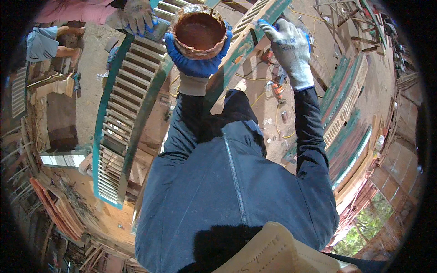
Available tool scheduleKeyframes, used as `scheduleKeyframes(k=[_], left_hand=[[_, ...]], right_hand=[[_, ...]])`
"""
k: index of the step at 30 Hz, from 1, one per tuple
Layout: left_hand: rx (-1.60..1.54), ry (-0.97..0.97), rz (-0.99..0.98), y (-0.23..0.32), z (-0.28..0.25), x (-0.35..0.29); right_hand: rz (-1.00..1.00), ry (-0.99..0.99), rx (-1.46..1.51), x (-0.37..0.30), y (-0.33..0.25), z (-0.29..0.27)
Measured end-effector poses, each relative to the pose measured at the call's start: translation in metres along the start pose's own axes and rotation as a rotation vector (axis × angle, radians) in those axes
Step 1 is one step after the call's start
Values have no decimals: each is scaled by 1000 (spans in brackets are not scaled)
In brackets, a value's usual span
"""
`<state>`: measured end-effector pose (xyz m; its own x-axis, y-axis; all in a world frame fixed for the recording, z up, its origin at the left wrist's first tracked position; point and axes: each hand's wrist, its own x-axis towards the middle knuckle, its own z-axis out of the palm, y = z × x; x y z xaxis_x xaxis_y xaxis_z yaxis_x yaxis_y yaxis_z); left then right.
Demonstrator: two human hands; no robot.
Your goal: The person applies a brown paste-like substance from a small container onto the edges of wooden slats using a small tool. They repeatedly dip the tool into the container and spread the substance along the edges of the slats on a green-framed wooden structure.
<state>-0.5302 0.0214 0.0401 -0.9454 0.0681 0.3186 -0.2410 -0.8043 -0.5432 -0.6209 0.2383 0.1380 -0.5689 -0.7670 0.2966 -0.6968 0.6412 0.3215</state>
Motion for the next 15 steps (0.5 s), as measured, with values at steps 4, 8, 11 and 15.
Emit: scheduleKeyframes(k=[4, 8, 11, 15], left_hand=[[259, 158, 114, -2, 1, -1], [172, 119, 98, 0, 0, -6], [251, 182, 153, 2, -3, -7], [233, 152, 129, 1, -5, -5]], right_hand=[[-169, -93, -46, 17, -6, -7], [-138, -33, 42, 22, -2, -18], [-45, 74, 122, 19, 1, -16], [-80, -106, -137, 20, -7, -23]])
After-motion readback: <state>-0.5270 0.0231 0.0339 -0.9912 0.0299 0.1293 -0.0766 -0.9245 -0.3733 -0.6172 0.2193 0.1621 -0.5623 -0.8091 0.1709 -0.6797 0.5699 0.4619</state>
